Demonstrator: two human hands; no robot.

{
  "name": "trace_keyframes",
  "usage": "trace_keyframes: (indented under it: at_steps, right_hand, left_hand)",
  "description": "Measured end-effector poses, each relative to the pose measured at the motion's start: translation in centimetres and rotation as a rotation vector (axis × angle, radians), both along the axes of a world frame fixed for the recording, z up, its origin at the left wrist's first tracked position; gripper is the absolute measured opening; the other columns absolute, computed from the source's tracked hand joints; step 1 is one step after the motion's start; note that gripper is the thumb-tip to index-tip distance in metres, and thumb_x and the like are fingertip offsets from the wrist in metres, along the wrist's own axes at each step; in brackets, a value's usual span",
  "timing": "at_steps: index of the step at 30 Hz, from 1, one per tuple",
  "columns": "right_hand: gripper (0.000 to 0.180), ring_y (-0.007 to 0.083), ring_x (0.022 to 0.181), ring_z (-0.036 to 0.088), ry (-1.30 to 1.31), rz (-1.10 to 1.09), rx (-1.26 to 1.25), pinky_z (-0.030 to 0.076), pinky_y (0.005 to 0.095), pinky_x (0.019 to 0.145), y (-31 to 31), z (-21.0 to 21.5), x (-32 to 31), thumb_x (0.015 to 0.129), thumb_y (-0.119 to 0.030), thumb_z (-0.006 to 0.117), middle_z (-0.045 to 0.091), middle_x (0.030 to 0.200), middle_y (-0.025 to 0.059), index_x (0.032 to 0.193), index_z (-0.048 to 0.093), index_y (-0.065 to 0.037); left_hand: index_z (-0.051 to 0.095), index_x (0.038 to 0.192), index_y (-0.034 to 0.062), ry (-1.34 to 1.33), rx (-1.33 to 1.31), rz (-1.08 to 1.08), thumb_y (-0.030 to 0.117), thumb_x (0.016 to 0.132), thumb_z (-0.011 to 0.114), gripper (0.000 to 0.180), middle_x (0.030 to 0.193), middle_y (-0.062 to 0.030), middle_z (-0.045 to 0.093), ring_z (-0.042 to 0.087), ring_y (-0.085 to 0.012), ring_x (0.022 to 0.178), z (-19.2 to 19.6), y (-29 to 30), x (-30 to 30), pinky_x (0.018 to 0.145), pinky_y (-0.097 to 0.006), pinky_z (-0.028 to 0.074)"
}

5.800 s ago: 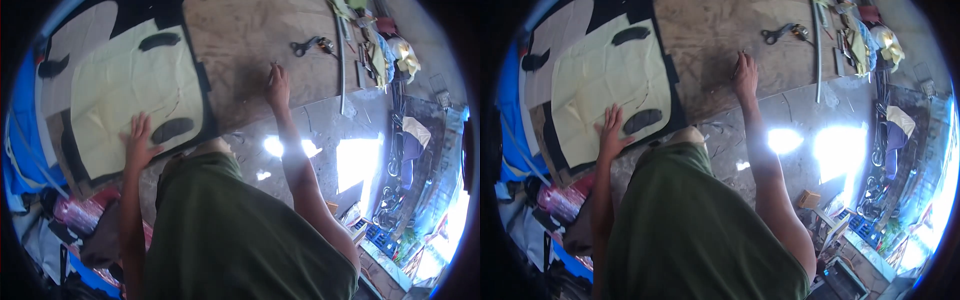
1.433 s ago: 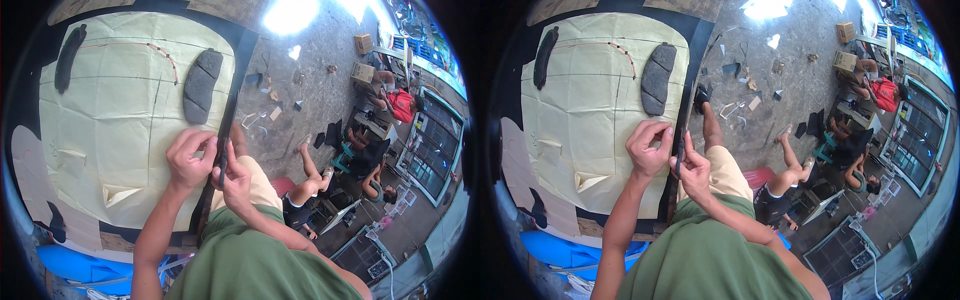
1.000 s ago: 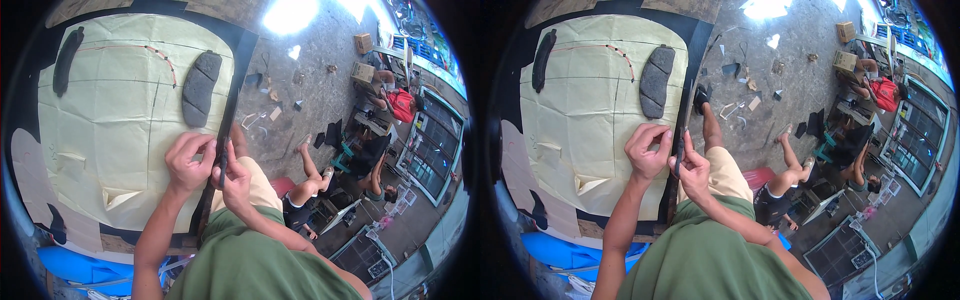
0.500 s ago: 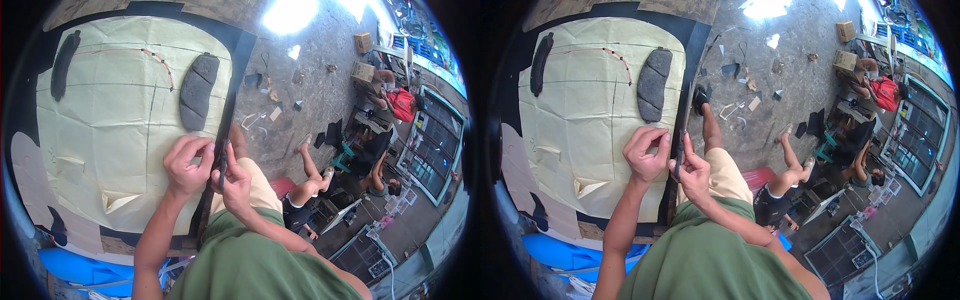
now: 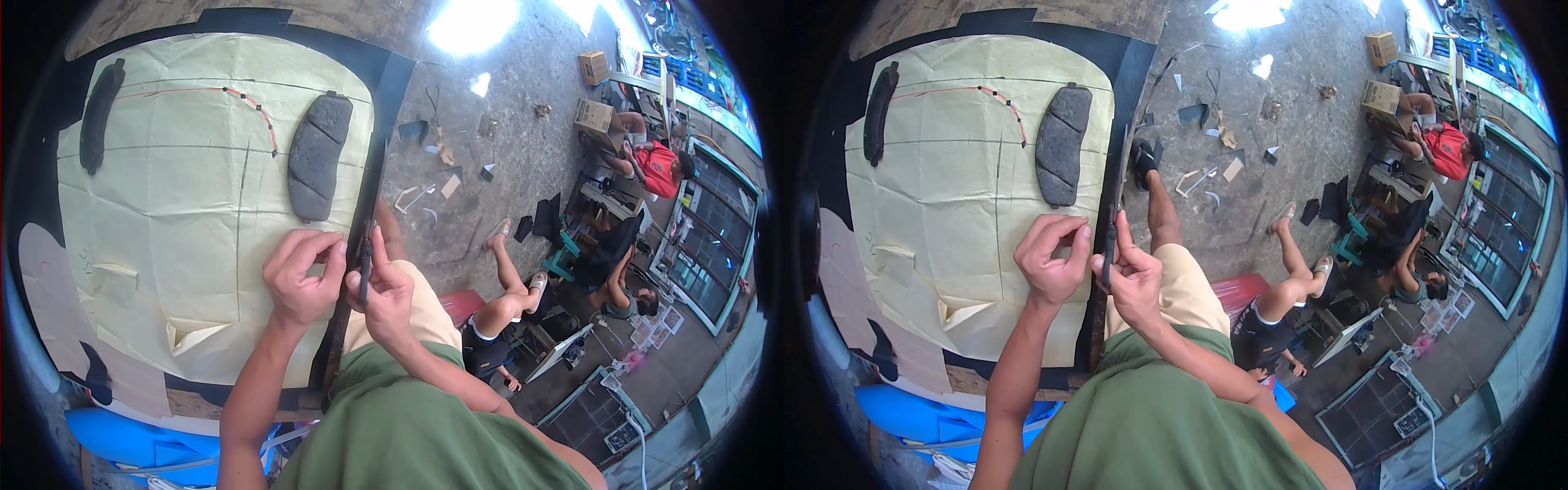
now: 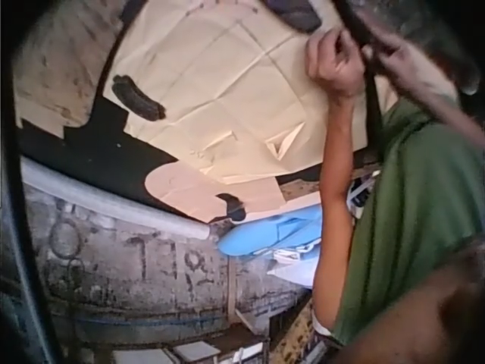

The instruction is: Trace a pattern onto black fabric using chalk and cut the fabric using a utility knife and scissors.

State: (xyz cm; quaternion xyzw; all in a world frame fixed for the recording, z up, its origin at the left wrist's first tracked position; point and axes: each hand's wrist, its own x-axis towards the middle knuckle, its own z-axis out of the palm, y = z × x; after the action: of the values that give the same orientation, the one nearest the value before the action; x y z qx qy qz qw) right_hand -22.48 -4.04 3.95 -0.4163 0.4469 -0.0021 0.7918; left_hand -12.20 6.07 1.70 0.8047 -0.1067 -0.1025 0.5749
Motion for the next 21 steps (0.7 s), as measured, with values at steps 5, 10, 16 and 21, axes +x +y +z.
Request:
trace_keyframes:
  at_steps: [5, 10, 16, 21]
  right_hand:
    - [0.080, 0.0027, 0.070, 0.050, 0.005, 0.021, -0.023, 0.040, 0.0152, 0.061, -0.9, -0.1, 0.6, 0.093, 0.007, 0.075, 0.068, 0.089, -0.0019, 0.164, 0.040, -0.002]
    - [0.079, 0.0043, 0.072, 0.051, -0.013, 0.027, -0.027, 0.041, 0.0166, 0.059, -1.9, -1.6, 0.5, 0.092, 0.005, 0.075, 0.069, 0.099, 0.0008, 0.164, 0.043, -0.009]
    - [0.079, 0.0052, 0.073, 0.051, -0.030, 0.102, -0.099, 0.041, 0.0175, 0.058, -2.9, -1.7, 0.3, 0.092, 0.004, 0.076, 0.069, 0.103, 0.0023, 0.163, 0.045, -0.010]
    - [0.079, 0.0054, 0.073, 0.050, -0.015, 0.112, -0.081, 0.039, 0.0179, 0.057, -4.2, -1.6, 0.6, 0.091, 0.005, 0.077, 0.070, 0.105, 0.0035, 0.162, 0.046, -0.008]
  left_hand:
    - [0.078, 0.095, 0.0006, -0.017, 0.010, 0.004, -0.006, 0.082, 0.077, 0.015, 0.088, -0.0064, 0.073, 0.061, -0.0149, 0.063, -0.1, 0.0, 0.0, 0.057, -0.026, 0.052]
    - [0.078, 0.095, 0.0007, -0.015, 0.016, 0.000, -0.006, 0.081, 0.077, 0.016, 0.088, -0.0064, 0.073, 0.061, -0.0151, 0.063, -0.1, 0.0, 0.0, 0.057, -0.026, 0.052]
    - [0.078, 0.095, 0.0005, -0.010, 0.034, -0.002, -0.007, 0.081, 0.077, 0.016, 0.088, -0.0064, 0.073, 0.062, -0.0152, 0.063, 0.1, 0.1, 0.2, 0.058, -0.026, 0.053]
    - [0.078, 0.096, 0.0004, 0.001, 0.043, -0.011, -0.007, 0.080, 0.077, 0.017, 0.088, -0.0065, 0.073, 0.062, -0.0151, 0.063, 0.0, -0.1, 0.1, 0.058, -0.026, 0.053]
